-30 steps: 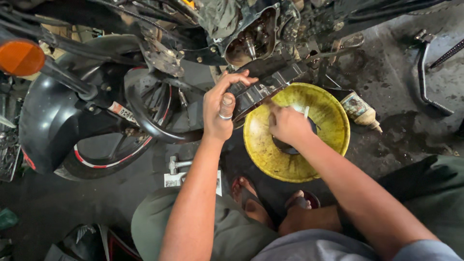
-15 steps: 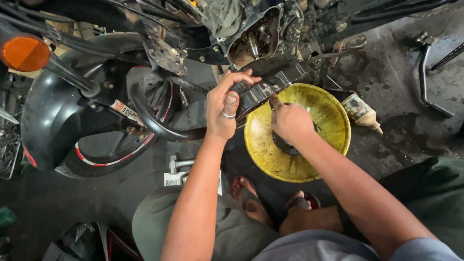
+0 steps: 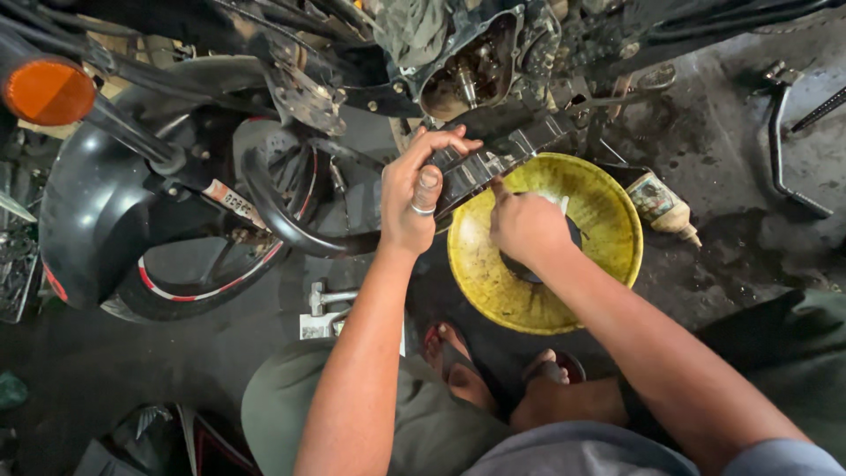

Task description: The person scrubs a motorcycle engine casing with a brush and solvent, then wipes the interior surfaces with a cloth. The person continues to clean the casing and other engine components, rinsing the brush in a yellow basin.

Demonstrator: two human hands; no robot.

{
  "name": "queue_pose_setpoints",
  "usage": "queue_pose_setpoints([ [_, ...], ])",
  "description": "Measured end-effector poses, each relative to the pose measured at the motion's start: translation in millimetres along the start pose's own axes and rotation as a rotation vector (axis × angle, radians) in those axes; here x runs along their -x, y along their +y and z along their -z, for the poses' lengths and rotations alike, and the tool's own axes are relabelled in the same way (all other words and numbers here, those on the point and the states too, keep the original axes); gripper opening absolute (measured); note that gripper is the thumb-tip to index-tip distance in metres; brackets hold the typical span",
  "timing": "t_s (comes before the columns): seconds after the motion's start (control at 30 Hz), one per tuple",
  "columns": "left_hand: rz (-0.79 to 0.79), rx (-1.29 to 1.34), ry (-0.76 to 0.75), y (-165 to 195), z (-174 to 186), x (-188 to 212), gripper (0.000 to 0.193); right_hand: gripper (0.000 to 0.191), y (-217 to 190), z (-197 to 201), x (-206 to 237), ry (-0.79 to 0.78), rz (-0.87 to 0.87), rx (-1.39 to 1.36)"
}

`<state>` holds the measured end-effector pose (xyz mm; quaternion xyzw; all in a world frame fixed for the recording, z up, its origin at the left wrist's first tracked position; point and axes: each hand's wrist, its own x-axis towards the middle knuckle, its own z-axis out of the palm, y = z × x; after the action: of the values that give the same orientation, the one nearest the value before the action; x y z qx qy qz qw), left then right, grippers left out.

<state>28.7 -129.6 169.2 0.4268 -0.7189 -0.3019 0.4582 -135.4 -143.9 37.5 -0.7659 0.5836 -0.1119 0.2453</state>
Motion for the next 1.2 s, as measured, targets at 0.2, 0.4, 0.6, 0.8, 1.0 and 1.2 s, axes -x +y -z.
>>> queue_pose_setpoints([
  [0.2, -0.004, -0.003, -0.007, -1, 0, -1, 0.09, 0.047, 14, 1, -2, 0.082, 0.024, -0.252],
  [0.4, -0.01, -0.008, -0.004, -2, 0, 0, 0.09, 0.038, -8, -10, 1, 0.011, 0.008, -0.059],
  [0.6, -0.007, -0.016, -0.019, -4, 0, 1, 0.09, 0.041, -12, -3, 10, 0.062, 0.108, -0.163],
  [0.8, -0.015, -0.026, 0.01, -1, 0, 0, 0.089, 0.04, 1, -11, 2, 0.087, 0.193, -0.207],
  [1.0, -0.003, -0.007, -0.006, 0, 1, 1, 0.089, 0.036, 8, -8, 12, 0.368, 0.054, -0.319],
  [1.2, 0.0, -0.016, -0.015, -2, 1, 0, 0.09, 0.034, -8, -32, 29, 0.375, 0.268, -0.328],
])
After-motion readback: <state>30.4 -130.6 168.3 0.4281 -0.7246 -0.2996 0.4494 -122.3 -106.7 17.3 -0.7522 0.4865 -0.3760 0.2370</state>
